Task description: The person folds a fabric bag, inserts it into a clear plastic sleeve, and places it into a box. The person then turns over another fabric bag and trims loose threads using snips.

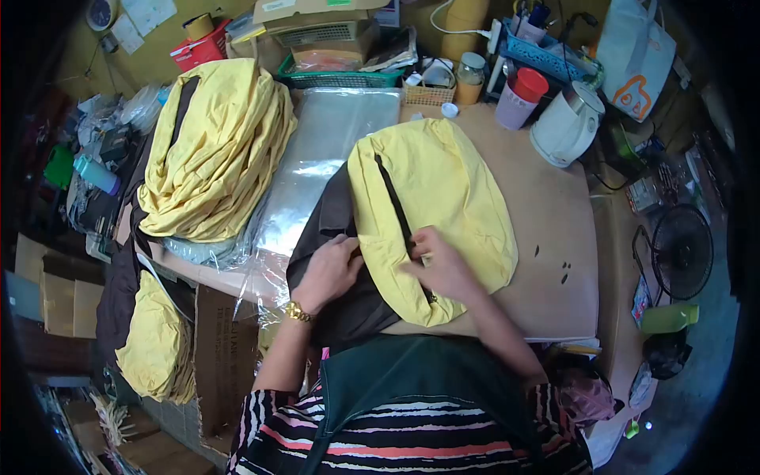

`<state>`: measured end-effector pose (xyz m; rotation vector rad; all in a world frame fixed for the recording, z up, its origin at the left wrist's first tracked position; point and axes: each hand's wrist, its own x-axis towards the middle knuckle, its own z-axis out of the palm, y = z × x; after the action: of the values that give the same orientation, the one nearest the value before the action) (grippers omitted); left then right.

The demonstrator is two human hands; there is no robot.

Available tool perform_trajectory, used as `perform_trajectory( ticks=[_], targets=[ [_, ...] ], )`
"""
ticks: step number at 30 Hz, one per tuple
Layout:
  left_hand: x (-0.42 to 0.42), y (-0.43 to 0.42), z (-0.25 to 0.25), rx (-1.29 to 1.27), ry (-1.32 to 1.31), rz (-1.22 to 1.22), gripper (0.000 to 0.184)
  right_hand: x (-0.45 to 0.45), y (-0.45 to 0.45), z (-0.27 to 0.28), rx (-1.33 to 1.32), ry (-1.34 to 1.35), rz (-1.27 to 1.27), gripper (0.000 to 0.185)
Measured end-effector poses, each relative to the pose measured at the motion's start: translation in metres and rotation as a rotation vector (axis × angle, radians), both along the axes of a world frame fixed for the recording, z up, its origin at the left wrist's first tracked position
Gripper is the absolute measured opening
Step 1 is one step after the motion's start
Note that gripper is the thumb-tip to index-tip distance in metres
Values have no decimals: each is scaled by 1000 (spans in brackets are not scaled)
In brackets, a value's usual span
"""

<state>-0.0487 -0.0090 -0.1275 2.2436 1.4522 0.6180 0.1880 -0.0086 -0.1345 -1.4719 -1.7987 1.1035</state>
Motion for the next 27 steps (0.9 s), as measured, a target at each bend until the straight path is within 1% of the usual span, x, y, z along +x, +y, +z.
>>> perform_trajectory(
  ticks=[1, 2, 3, 4, 5, 6, 7, 9, 11, 13, 14, 16, 17, 18, 19, 20, 21, 22, 23, 24, 25, 26, 27],
  targets=[
    [9, 1, -3, 6, -83, -26, 31, -10, -2, -10, -3, -2, -17, 51],
    [17, -1, -6, -3, -56, 21, 37, -17, -2, -29, 4, 32, 9, 49],
    [24, -3, -12, -11, -60, 3, 37, -17, -3, -42, 8, 64, 35, 47],
    [30, -4, -18, 59, -30, 20, 40, -12, -5, -52, 2, 59, 17, 47],
    [36, -4, -24, 130, 0, 40, 44, -8, -7, -56, -22, 161, -40, 43],
    [44, -3, -28, 92, -61, -4, 45, -5, -9, -59, -42, 264, -93, 40],
    [54, -7, -31, 85, -62, -9, 45, 3, -15, -60, -48, 263, -100, 40],
    [80, -18, -15, 220, 93, 12, 53, 30, -28, -44, -206, 614, -468, 34],
    [95, -25, -14, 153, 161, -188, 61, 61, -31, -12, -208, 820, -734, 27],
    [107, -30, -32, 104, 176, -215, 65, 118, -31, -19, 140, 371, -557, 21],
    [112, -31, -39, 147, 186, -283, 64, 118, -31, -9, 141, 370, -553, 21],
    [125, -31, -51, 202, 260, -406, 64, 116, -34, 31, 410, 118, -717, 15],
    [133, -34, -57, 230, 311, -433, 63, 99, -37, 48, 290, 225, -580, 13],
    [144, -37, -78, -157, -242, -519, 58, 70, -37, 62, 173, 331, -443, 12],
    [153, -35, -94, -385, -488, -597, 54, 37, -37, 71, 47, 505, -247, 13],
    [163, -33, -109, -658, -768, -653, 49, 13, -27, 69, -38, 545, 60, 11],
    [172, -32, -123, -911, -1001, -677, 44, -7, -18, 48, -60, 466, 156, 13],
    [161, -39, -106, -359, -428, -656, 45, -15, -5, 33, 197, 59, 116, 16],
    [150, -43, -80, 181, 152, -578, 46, -10, 8, 12, 448, -241, 29, 23],
    [143, -40, -24, -147, 647, -574, 57, 0, 22, -1, 371, -287, -86, 28],
    [119, -47, -42, 177, 340, -422, 67, 15, 40, -22, 191, -261, -206, 27],
    [96, -50, -39, 174, 293, -348, 69, 34, 51, -47, 269, -278, -262, 24],
    [68, -50, -29, 119, 354, -272, 69, 43, 53, -56, 448, -259, -275, 21]
  ],
)
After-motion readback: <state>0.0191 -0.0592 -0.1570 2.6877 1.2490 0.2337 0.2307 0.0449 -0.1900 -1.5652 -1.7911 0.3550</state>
